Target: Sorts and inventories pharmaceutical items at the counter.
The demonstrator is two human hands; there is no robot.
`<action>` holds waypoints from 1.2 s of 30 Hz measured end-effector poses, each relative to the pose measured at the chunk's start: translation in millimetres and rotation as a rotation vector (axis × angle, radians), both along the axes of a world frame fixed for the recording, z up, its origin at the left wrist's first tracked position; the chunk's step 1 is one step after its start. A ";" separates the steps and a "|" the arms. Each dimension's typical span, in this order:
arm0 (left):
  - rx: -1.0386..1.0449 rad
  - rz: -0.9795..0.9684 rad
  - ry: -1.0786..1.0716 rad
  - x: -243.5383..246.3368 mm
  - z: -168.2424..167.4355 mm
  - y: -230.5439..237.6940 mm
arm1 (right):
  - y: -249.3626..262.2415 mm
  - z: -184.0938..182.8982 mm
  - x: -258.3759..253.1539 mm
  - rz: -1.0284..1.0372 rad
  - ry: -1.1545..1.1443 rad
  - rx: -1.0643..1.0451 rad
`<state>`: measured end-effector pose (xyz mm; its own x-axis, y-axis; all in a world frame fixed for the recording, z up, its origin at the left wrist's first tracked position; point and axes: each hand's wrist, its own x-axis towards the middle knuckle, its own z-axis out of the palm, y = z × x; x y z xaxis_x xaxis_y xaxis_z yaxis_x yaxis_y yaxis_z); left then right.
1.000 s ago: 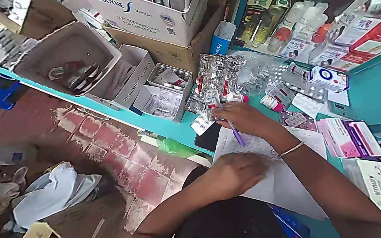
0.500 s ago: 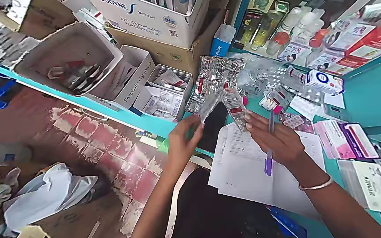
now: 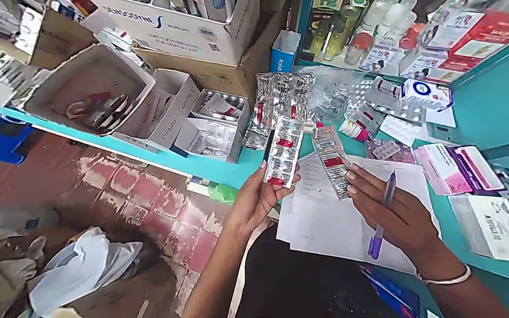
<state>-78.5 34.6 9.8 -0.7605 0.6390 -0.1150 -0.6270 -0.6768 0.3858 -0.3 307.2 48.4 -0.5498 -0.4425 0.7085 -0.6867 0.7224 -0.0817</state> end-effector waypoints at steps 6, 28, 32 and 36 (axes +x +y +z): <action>-0.007 -0.012 0.042 7.1 3.6 6.7 | 9.0 -2.7 11.5 -0.129 0.003 -0.076; -0.365 -0.010 -0.078 50.9 7.8 55.7 | -16.5 -32.0 42.9 -0.192 -0.470 -0.817; -0.409 -0.083 0.010 49.3 -3.2 53.3 | 8.3 -34.1 11.1 -0.483 -0.699 -1.095; -0.461 -0.074 0.043 46.0 -17.0 49.8 | 16.9 -59.4 11.9 -0.554 -0.537 -0.991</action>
<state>-32.5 84.4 -7.2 -0.7254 0.5812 -0.3687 -0.6436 -0.3830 0.6626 11.6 324.1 -11.0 -0.8130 0.5335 0.2334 -0.0229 0.3712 -0.9283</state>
